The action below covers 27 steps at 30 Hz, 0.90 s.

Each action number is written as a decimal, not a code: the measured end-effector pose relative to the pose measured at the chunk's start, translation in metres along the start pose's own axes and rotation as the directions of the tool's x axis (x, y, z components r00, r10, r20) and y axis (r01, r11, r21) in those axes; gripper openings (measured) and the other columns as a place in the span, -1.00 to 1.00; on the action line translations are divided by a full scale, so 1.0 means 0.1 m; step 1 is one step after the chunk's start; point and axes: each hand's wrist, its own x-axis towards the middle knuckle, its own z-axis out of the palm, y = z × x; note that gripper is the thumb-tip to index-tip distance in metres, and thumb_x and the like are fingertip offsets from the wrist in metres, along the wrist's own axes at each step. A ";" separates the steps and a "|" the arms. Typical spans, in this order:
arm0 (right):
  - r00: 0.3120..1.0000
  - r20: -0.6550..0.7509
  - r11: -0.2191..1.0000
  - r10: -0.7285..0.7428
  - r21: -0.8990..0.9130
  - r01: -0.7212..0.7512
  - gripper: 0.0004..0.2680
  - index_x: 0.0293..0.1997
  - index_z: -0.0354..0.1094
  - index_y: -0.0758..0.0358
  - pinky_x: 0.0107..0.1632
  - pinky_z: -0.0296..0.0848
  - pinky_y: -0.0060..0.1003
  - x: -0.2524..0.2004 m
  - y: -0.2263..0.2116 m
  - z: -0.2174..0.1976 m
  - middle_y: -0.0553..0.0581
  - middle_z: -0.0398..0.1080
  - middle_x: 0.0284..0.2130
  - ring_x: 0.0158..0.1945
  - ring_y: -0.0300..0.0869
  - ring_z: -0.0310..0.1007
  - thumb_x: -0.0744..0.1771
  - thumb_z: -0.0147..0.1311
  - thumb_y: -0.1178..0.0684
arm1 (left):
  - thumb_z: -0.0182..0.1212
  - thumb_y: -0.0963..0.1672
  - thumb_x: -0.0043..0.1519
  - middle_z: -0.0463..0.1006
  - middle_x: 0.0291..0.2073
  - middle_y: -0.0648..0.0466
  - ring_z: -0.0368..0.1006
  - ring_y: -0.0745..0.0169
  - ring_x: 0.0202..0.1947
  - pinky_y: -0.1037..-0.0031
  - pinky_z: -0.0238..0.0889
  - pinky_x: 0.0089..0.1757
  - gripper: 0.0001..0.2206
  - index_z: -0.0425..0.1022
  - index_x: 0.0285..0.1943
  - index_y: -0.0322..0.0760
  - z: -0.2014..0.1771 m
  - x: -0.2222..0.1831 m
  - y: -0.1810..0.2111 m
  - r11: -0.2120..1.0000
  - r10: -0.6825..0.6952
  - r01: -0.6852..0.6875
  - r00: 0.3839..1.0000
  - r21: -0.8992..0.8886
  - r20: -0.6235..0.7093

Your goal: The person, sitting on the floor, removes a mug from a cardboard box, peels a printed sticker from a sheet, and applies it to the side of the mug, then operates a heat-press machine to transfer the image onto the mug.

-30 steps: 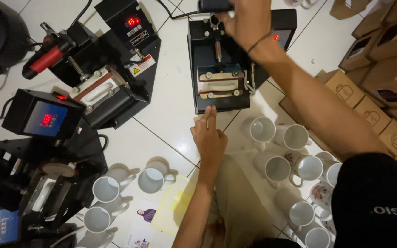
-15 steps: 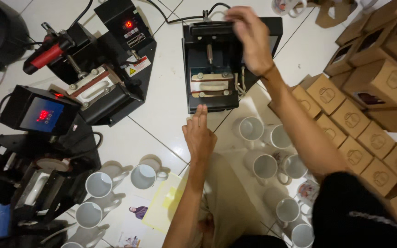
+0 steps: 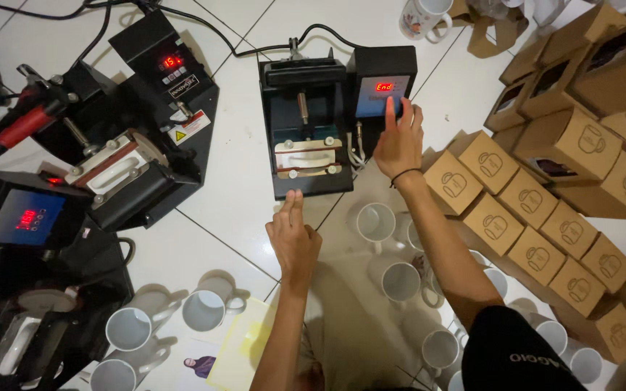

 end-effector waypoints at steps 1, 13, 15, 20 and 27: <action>1.000 -0.005 1.000 0.010 0.025 -0.010 -0.47 0.52 0.00 0.31 0.22 0.39 0.15 0.00 -0.01 0.01 0.34 -0.05 0.32 0.40 0.27 -0.12 0.33 0.07 0.14 | 0.14 -0.32 -0.24 0.49 0.17 0.06 0.40 0.10 -0.20 0.32 0.11 -0.25 -0.23 0.44 0.32 -0.21 0.02 -0.01 -0.01 1.000 0.001 -0.001 1.000 0.011 0.002; 0.987 0.140 0.993 0.074 -0.106 -0.060 -0.37 0.55 -0.09 0.25 0.14 0.40 0.00 0.07 -0.08 -0.09 0.32 -0.10 0.33 0.37 0.24 -0.12 0.26 0.09 0.12 | 0.16 -0.37 -0.23 0.47 0.20 -0.01 0.42 0.08 -0.10 0.30 0.11 -0.22 -0.22 0.40 0.33 -0.28 -0.10 0.04 0.09 0.999 -0.036 0.036 0.997 0.007 0.066; 0.994 0.090 0.994 0.055 -0.095 -0.046 -0.39 0.53 -0.04 0.24 0.10 0.44 0.01 0.04 -0.03 -0.06 0.32 -0.07 0.31 0.34 0.24 -0.08 0.26 0.10 0.12 | 0.13 -0.35 -0.22 0.47 0.19 0.02 0.41 0.10 -0.13 0.32 0.10 -0.23 -0.25 0.41 0.31 -0.25 -0.07 0.03 0.08 0.999 -0.031 0.030 0.998 0.017 0.053; 1.000 0.026 0.995 0.006 -0.095 -0.003 -0.36 0.52 0.00 0.25 0.07 0.50 0.03 0.03 -0.01 -0.03 0.33 -0.05 0.30 0.30 0.27 -0.03 0.23 0.18 0.09 | 0.14 -0.34 -0.22 0.49 0.16 0.03 0.41 0.12 -0.16 0.33 0.11 -0.24 -0.27 0.43 0.28 -0.25 -0.06 0.03 0.06 1.000 -0.019 0.019 1.000 0.019 0.022; 0.999 0.044 0.998 0.007 -0.056 -0.005 -0.36 0.53 -0.02 0.25 0.05 0.50 0.06 0.05 -0.01 -0.09 0.35 -0.03 0.29 0.29 0.30 -0.03 0.22 0.10 0.17 | 0.08 -0.34 -0.16 0.51 0.11 0.06 0.40 0.14 -0.21 0.35 0.09 -0.27 -0.34 0.46 0.24 -0.23 -0.10 0.07 0.10 0.999 0.000 0.001 1.000 0.049 -0.024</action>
